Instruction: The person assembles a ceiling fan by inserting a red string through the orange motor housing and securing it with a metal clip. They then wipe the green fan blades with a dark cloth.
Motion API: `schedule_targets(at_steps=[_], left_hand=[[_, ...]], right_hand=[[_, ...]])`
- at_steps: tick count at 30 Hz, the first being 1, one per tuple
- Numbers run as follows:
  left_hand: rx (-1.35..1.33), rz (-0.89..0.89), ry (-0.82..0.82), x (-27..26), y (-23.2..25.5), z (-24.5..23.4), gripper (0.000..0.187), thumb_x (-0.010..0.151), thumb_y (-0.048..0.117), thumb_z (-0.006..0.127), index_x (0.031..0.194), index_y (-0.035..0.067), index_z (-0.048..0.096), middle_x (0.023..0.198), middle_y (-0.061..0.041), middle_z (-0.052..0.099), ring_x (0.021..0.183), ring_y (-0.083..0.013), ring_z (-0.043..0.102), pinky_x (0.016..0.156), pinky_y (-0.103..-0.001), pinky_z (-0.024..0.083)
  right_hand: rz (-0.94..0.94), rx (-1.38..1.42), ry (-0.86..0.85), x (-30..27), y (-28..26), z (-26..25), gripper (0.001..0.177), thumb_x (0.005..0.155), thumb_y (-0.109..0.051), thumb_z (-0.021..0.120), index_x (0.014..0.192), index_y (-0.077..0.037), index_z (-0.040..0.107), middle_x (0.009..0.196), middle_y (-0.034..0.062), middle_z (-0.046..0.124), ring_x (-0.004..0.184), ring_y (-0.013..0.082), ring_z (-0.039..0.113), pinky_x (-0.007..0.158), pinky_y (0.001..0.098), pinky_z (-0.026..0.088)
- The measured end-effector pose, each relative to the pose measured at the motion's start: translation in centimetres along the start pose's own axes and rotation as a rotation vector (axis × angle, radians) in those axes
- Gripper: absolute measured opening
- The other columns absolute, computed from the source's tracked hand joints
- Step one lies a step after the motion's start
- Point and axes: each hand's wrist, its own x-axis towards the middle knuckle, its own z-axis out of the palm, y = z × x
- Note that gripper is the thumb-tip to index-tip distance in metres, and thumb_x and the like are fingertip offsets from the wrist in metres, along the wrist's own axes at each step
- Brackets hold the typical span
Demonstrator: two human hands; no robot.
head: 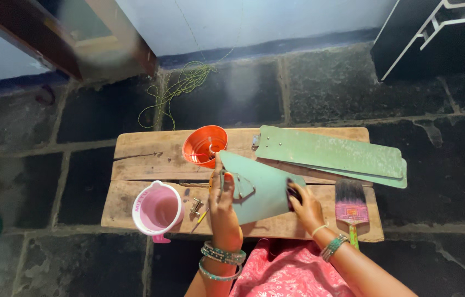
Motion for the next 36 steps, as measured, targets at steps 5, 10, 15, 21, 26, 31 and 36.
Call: schedule_targets(at_steps=[5, 10, 15, 21, 26, 31, 36], left_hand=[[-0.085, 0.022, 0.020, 0.0, -0.1, -0.3, 0.064, 0.102, 0.035, 0.053, 0.156, 0.003, 0.042, 0.147, -0.012, 0.056, 0.125, -0.0173, 0.057, 0.104, -0.032, 0.046], [-0.116, 0.042, 0.004, 0.2, 0.5, 0.7, 0.065, 0.102, 0.031, 0.050, 0.161, 0.008, 0.033, 0.149, -0.012, 0.053, 0.123, -0.0200, 0.056, 0.103, -0.034, 0.045], [-0.048, 0.062, 0.085, 0.2, 0.9, 1.3, 0.064, 0.103, 0.031, 0.048, 0.161, 0.010, 0.031, 0.161, -0.009, 0.042, 0.140, -0.0179, 0.046, 0.113, -0.032, 0.036], [-0.053, 0.014, 0.116, 0.1, 0.7, 0.5, 0.065, 0.102, 0.036, 0.046, 0.161, 0.012, 0.030, 0.163, -0.013, 0.039, 0.145, -0.0240, 0.041, 0.116, -0.036, 0.032], [0.021, 0.060, 0.137, 0.6, 0.0, 0.9, 0.065, 0.102, 0.037, 0.047, 0.160, 0.010, 0.031, 0.166, -0.010, 0.033, 0.151, -0.0205, 0.034, 0.119, -0.035, 0.026], [-0.050, 0.042, 0.131, 1.3, -0.5, 0.2, 0.064, 0.101, 0.033, 0.049, 0.159, 0.010, 0.034, 0.160, -0.011, 0.044, 0.141, -0.0212, 0.045, 0.113, -0.034, 0.034], [-0.005, 0.052, 0.065, 1.2, -1.2, -0.7, 0.060, 0.103, 0.025, 0.052, 0.159, 0.010, 0.038, 0.150, -0.010, 0.053, 0.125, -0.0154, 0.053, 0.105, -0.028, 0.041]], right_hand=[[-0.052, 0.051, -0.013, -0.5, 0.8, 0.3, 0.041, 0.082, -0.021, 0.073, 0.123, -0.014, 0.071, 0.109, 0.0116, 0.071, 0.098, 0.0278, 0.070, 0.086, 0.0374, 0.055], [-0.325, 0.370, -0.143, -2.1, -9.8, -2.6, 0.038, 0.084, -0.012, 0.070, 0.122, -0.010, 0.070, 0.110, 0.0113, 0.071, 0.101, 0.0249, 0.071, 0.090, 0.0342, 0.054], [-0.316, 0.303, -0.014, -3.6, -13.5, -4.0, 0.038, 0.085, -0.006, 0.067, 0.123, -0.009, 0.068, 0.111, 0.0094, 0.068, 0.102, 0.0206, 0.069, 0.088, 0.0316, 0.053], [0.060, 0.320, -0.106, -2.4, -11.8, -3.7, 0.034, 0.087, -0.005, 0.068, 0.120, -0.012, 0.071, 0.099, 0.0082, 0.063, 0.075, 0.0173, 0.068, 0.062, 0.0281, 0.057], [-0.231, 0.553, -0.212, -4.4, -14.1, -4.1, 0.033, 0.085, -0.002, 0.068, 0.117, -0.007, 0.071, 0.108, 0.0064, 0.065, 0.087, 0.0140, 0.067, 0.070, 0.0266, 0.056], [-0.406, 0.312, -0.084, -3.5, -11.4, -3.2, 0.036, 0.085, -0.001, 0.068, 0.120, -0.007, 0.070, 0.111, 0.0067, 0.068, 0.097, 0.0167, 0.070, 0.082, 0.0299, 0.056], [0.143, 0.197, -0.124, 0.5, -5.8, -1.8, 0.037, 0.082, -0.006, 0.070, 0.119, -0.013, 0.071, 0.108, 0.0065, 0.065, 0.088, 0.0217, 0.071, 0.076, 0.0337, 0.059]])
